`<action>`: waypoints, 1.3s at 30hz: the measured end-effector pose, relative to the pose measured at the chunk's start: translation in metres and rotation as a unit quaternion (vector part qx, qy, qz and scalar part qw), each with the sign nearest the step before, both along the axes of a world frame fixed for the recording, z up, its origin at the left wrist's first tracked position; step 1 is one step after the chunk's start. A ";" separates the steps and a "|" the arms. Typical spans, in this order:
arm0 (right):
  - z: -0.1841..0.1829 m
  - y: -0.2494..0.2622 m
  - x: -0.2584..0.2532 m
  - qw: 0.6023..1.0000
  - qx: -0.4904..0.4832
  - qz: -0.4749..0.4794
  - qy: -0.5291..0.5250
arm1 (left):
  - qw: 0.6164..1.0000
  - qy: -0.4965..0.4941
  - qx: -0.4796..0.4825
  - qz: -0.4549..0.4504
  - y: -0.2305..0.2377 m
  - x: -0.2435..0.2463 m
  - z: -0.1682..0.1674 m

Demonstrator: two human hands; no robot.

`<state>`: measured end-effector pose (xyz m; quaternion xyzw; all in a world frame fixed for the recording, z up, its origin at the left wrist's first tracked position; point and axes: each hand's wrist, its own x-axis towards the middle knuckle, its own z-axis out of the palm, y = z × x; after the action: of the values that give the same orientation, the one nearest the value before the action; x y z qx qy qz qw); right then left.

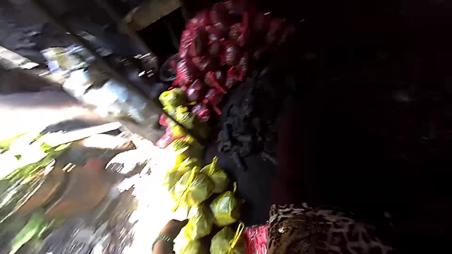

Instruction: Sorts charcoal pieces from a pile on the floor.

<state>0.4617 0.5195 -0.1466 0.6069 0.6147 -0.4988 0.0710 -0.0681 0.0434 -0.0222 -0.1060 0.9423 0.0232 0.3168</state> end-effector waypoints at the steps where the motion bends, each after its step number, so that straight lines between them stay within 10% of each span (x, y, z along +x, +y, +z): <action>1: 0.001 -0.003 -0.002 1.000 -0.001 -0.018 -0.006 | 0.999 0.013 0.023 -0.027 0.020 -0.017 0.005; 8: 0.001 -0.011 -0.011 0.997 -0.016 -0.078 0.012 | 0.900 0.119 0.187 -0.376 0.233 -0.078 0.038; 12: 0.005 -0.004 -0.019 0.999 -0.026 -0.034 -0.029 | 0.824 0.143 0.298 -0.460 0.364 0.001 0.069; 18: -0.016 0.004 -0.015 0.998 -0.029 -0.025 -0.039 | 0.690 0.068 0.405 -0.596 0.458 0.121 0.020; 26: -0.047 0.016 -0.012 0.958 -0.039 -0.283 0.031 | 0.831 -0.311 0.341 -0.311 0.463 0.251 -0.103; 32: -0.093 -0.006 -0.026 0.811 0.009 -0.584 -0.023 | 0.911 -0.270 0.301 -0.082 0.449 0.295 -0.158; 39: -0.104 -0.024 -0.081 0.847 -0.084 -0.505 -0.143 | 0.939 -0.245 0.230 -0.077 0.447 0.298 -0.185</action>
<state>0.3807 0.4956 -0.2510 0.8898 0.1625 -0.4231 -0.0532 0.2303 0.4906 -0.2072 0.0400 0.8095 0.1883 0.5547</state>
